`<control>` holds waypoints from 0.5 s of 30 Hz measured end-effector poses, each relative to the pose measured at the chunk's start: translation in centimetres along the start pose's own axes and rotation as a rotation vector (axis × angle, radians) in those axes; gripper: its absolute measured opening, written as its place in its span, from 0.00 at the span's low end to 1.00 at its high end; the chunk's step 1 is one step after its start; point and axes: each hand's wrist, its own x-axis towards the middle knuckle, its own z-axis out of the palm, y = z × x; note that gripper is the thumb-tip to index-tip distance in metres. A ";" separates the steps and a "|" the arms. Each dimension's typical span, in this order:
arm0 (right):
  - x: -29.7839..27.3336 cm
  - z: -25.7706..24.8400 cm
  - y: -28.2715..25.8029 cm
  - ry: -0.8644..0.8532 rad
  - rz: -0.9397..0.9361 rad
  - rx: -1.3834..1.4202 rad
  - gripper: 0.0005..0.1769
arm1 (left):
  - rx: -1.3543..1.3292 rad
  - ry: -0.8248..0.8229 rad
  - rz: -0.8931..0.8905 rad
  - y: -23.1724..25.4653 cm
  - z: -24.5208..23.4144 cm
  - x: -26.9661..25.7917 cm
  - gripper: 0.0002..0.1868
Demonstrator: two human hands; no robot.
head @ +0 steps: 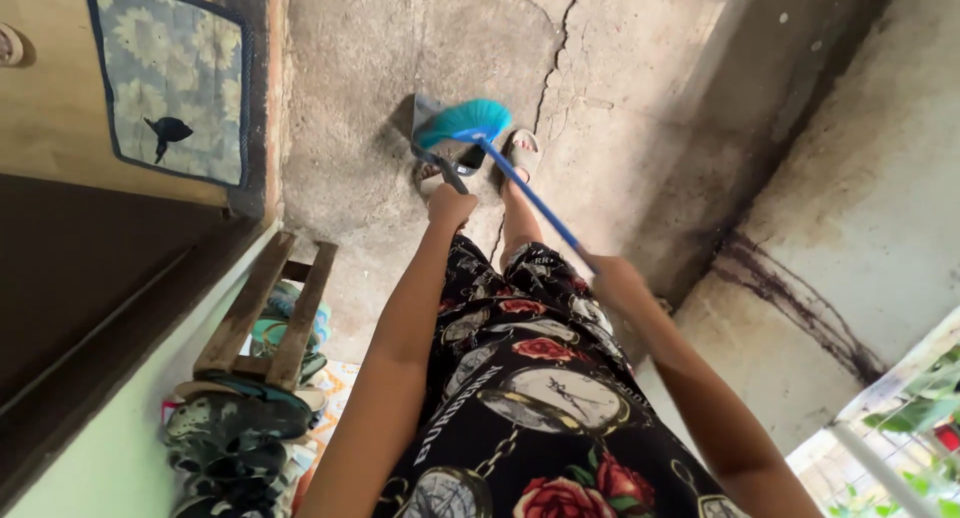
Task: The person is sweeping the outdoor concrete floor using a blue handheld broom and a black dustpan.
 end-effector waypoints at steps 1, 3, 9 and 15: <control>-1.5 -0.5 0.8 0.001 0.002 0.008 0.40 | 0.007 -0.002 0.003 -0.2 0.0 0.0 0.14; -4.4 -1.6 2.3 0.041 0.081 0.330 0.37 | -0.130 -0.046 -0.038 -0.5 -0.1 0.1 0.13; 5.3 -0.8 5.0 0.693 -0.362 0.093 0.24 | -0.343 -0.143 -0.033 -2.9 1.0 2.1 0.11; 21.3 8.2 -0.4 0.678 -0.289 0.180 0.23 | -0.341 -0.304 0.002 -3.7 0.5 5.3 0.09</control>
